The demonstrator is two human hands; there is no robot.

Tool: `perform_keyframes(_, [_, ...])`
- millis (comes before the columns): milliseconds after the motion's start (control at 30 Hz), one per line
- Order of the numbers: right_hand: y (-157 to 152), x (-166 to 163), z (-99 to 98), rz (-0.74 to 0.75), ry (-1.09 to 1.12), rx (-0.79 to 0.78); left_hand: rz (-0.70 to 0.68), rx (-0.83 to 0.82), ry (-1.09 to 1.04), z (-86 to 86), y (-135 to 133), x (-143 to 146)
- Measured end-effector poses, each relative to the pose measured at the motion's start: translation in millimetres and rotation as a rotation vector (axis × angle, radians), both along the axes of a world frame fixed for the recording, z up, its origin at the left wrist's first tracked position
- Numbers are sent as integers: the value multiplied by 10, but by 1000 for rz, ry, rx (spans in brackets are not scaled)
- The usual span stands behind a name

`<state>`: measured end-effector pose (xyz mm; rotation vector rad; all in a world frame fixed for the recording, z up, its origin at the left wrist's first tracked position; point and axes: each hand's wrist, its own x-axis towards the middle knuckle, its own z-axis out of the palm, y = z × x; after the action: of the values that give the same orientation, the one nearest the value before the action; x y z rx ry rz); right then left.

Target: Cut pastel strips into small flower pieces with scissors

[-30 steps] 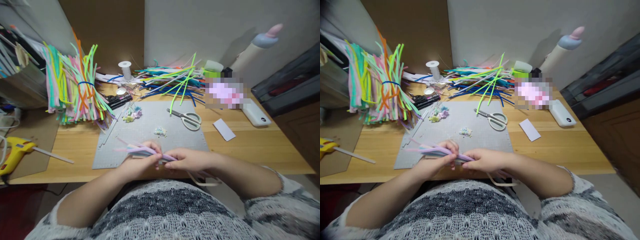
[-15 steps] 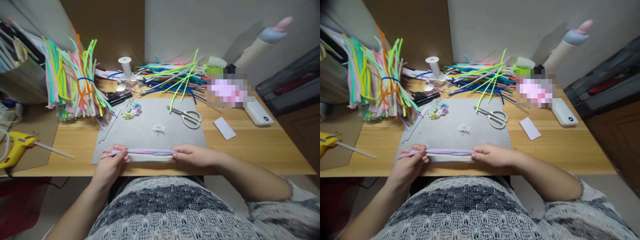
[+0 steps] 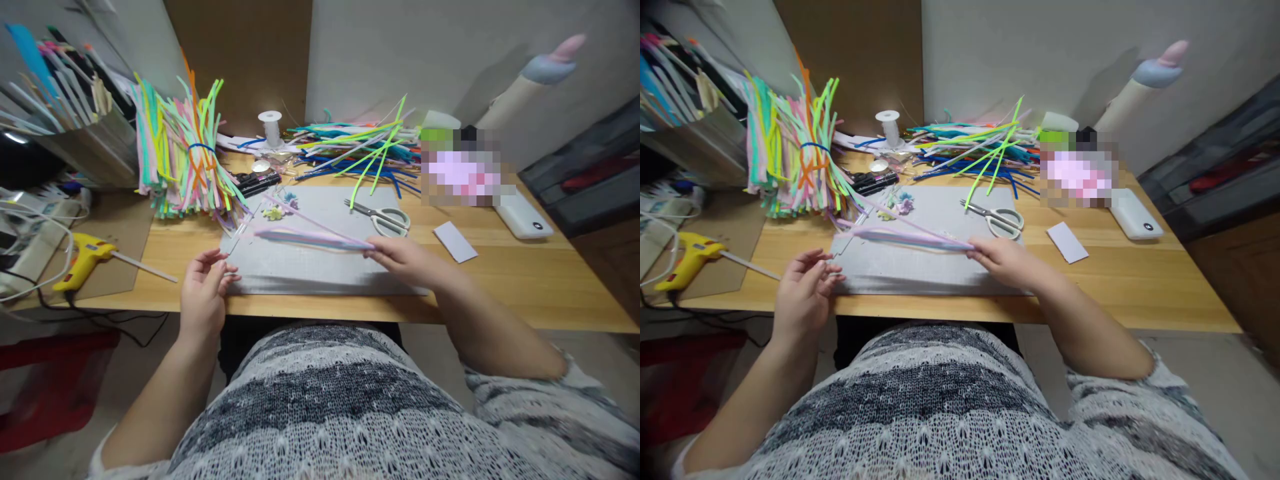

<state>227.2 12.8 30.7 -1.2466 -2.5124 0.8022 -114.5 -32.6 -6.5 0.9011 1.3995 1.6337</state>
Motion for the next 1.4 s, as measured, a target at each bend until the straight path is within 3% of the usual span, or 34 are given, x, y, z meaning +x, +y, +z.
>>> perform_keyframes(133, [360, -148, 70, 25, -37, 129, 273, 391, 561, 47, -14, 35])
perform_keyframes(233, [679, -306, 73, 58, -139, 244, 331, 547, 955, 156, -17, 82])
perform_keyframes(333, [1028, -485, 28, 127, -220, 329, 253, 434, 1156, 244, 59, 140])
perform_keyframes(500, [1496, -744, -167, 226, -322, 407, -21, 26, 1394, 181, 376, 155])
perform_keyframes(667, [1656, -787, -367, 258, -317, 439, -189, -100, 1478, 1, 616, 60])
perform_keyframes(833, [1614, -734, -381, 276, -309, 455, -138, 0, 1447, -48, 650, 9])
perform_keyframes(1033, [1479, -693, -111, 127, -200, 698, -5, 133, 1384, 67, 545, -9])
perform_keyframes(1167, [1396, -662, 124, 52, -210, 748, 14, 130, 1340, 98, 494, -9])
perform_keyframes(1300, [1194, -587, 237, 32, -347, 693, -105, 109, 1307, 75, 382, -21])
perform_keyframes(1400, [811, -501, 223, 20, -470, 600, -272, 157, 1285, 11, 172, -63])
